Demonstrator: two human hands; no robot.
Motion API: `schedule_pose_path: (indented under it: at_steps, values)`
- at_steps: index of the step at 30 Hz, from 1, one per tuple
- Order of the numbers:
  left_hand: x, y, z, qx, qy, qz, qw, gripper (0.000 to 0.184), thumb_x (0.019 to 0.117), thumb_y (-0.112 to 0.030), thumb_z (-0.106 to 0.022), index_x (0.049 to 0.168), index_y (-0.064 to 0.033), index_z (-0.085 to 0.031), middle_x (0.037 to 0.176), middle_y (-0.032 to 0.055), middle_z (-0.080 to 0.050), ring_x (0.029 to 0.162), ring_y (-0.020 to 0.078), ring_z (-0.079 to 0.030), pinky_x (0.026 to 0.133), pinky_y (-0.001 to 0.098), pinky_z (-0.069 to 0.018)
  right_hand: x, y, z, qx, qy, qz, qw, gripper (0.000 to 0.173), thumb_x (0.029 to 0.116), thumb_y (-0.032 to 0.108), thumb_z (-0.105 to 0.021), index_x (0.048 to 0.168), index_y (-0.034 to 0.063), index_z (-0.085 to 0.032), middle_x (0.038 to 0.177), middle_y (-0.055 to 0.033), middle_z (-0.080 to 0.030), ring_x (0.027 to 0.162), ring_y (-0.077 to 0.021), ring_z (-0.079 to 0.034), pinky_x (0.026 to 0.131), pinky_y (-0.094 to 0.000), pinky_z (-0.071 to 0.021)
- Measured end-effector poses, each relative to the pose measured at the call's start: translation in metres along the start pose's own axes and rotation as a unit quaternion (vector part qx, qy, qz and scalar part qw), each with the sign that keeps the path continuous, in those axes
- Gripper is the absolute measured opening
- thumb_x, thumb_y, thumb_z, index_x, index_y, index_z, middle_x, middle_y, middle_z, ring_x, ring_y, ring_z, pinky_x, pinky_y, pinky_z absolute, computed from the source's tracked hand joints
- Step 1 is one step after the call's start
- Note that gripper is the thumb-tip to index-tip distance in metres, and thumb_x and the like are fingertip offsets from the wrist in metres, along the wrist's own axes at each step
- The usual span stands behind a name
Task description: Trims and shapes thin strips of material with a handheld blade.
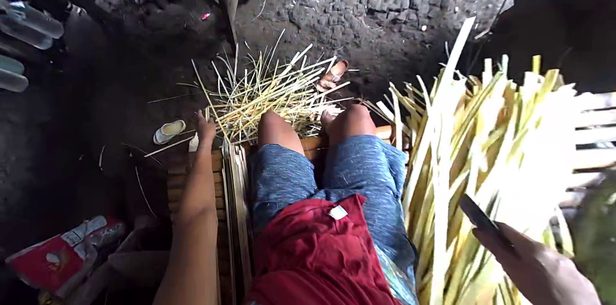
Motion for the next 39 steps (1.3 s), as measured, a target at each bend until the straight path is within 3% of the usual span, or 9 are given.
schedule_pose_path:
  at_steps: [3, 5, 6, 7, 8, 10, 16, 22, 39]
  values:
    - [0.008, -0.004, -0.012, -0.016, -0.033, -0.025, 0.999, 0.071, 0.1039, -0.012, -0.057, 0.162, -0.0005, -0.017, 0.159, 0.0338, -0.03, 0.145, 0.0485, -0.037, 0.118, 0.0585, -0.0311, 0.011, 0.006, -0.01, 0.018, -0.013, 0.086, 0.996, 0.035, 0.1061, 0.022, -0.054, 0.121, -0.0075, -0.065, 0.106, -0.0365, -0.064, 0.095, -0.0568, -0.063, 0.079, -0.0755, -0.0423]
    - [-0.01, -0.018, -0.014, -0.026, -0.018, -0.094, 0.995, 0.054, 0.1084, -0.011, -0.045, 0.159, -0.0002, -0.029, 0.151, 0.0328, -0.043, 0.136, 0.0458, -0.049, 0.114, 0.0564, -0.0375, 0.019, 0.012, -0.019, 0.07, -0.024, 0.132, 0.988, 0.033, 0.1046, 0.018, -0.052, 0.12, -0.0069, -0.066, 0.102, -0.0324, -0.065, 0.088, -0.0516, -0.063, 0.074, -0.0718, -0.0439]
    - [-0.031, -0.03, -0.014, -0.022, 0.016, -0.13, 0.991, 0.049, 0.1112, -0.013, -0.037, 0.159, -0.0027, -0.031, 0.144, 0.028, -0.053, 0.122, 0.0392, -0.059, 0.105, 0.0519, -0.0459, 0.022, 0.019, -0.023, 0.109, -0.03, 0.156, 0.981, 0.035, 0.1029, 0.02, -0.05, 0.12, -0.0061, -0.066, 0.098, -0.0287, -0.066, 0.082, -0.0454, -0.064, 0.071, -0.0669, -0.0455]
    - [-0.059, -0.044, -0.014, -0.039, 0.055, -0.164, 0.984, 0.047, 0.1122, -0.014, -0.031, 0.158, -0.0044, -0.034, 0.125, 0.0223, -0.064, 0.091, 0.0285, -0.062, 0.08, 0.044, -0.05, 0.023, 0.031, -0.025, 0.153, -0.031, 0.174, 0.972, 0.037, 0.1013, 0.022, -0.048, 0.122, -0.0042, -0.066, 0.095, -0.0228, -0.067, 0.076, -0.0355, -0.063, 0.069, -0.0588, -0.048]
    - [-0.097, -0.057, -0.012, -0.075, 0.114, -0.183, 0.974, 0.046, 0.1133, -0.019, -0.026, 0.157, -0.0071, -0.035, 0.111, 0.0143, -0.068, 0.068, 0.0163, -0.053, 0.061, 0.0334, -0.044, 0.021, 0.047, -0.026, 0.195, -0.021, 0.184, 0.963, 0.039, 0.1009, 0.023, -0.047, 0.125, -0.0013, -0.065, 0.094, -0.0149, -0.067, 0.073, -0.0229, -0.063, 0.068, -0.0472, -0.0512]
    - [-0.17, -0.081, -0.011, -0.19, 0.247, -0.192, 0.931, 0.046, 0.1131, -0.024, -0.024, 0.155, -0.0085, -0.035, 0.103, 0.0057, -0.068, 0.056, 0.0035, -0.048, 0.053, 0.0208, -0.043, 0.018, 0.081, -0.023, 0.276, 0.014, 0.212, 0.937, 0.036, 0.104, 0.024, -0.047, 0.127, 0.0014, -0.063, 0.088, -0.0016, -0.068, 0.067, -0.0046, -0.063, 0.065, -0.0273, -0.056]
    - [-0.305, -0.123, -0.005, -0.404, 0.343, -0.288, 0.798, 0.031, 0.1089, -0.014, -0.032, 0.121, -0.0107, -0.059, 0.1, -0.0043, -0.072, 0.063, -0.0021, -0.06, 0.056, 0.0146, -0.0512, 0.001, 0.167, -0.006, 0.417, 0.117, 0.412, 0.802, 0.018, 0.1057, 0.015, -0.045, 0.114, 0.0087, -0.06, 0.078, 0.0043, -0.069, 0.052, -0.0031, -0.061, 0.049, -0.0199, -0.0548]
    - [-0.338, -0.131, 0.004, -0.441, 0.252, -0.307, 0.805, 0.012, 0.1065, -0.023, -0.053, 0.104, -0.0201, -0.065, 0.091, -0.0088, -0.068, 0.06, -0.0056, -0.054, 0.053, 0.0107, -0.0466, -0.029, 0.181, 0.007, 0.431, 0.154, 0.528, 0.715, 0.017, 0.1031, 0.008, -0.045, 0.105, 0.0056, -0.062, 0.071, 0.0047, -0.064, 0.05, 0.0007, -0.056, 0.046, -0.0142, -0.0494]
    - [-0.355, -0.137, -0.005, -0.402, 0.201, -0.311, 0.837, 0.009, 0.1044, -0.015, -0.057, 0.098, -0.0149, -0.063, 0.075, -0.008, -0.06, 0.054, -0.0041, -0.049, 0.049, 0.0108, -0.0433, -0.034, 0.162, 0.007, 0.393, 0.083, 0.569, 0.717, 0.015, 0.1043, 0.011, -0.044, 0.107, 0.0054, -0.058, 0.069, 0.0056, -0.06, 0.051, 0.0014, -0.055, 0.047, -0.0133, -0.0497]
Point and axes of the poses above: each hand's wrist, its own x-axis towards the middle knuckle, its own z-axis out of the back of the hand, y = z × x, the point moved 2 cm from there along x, towards the middle knuckle
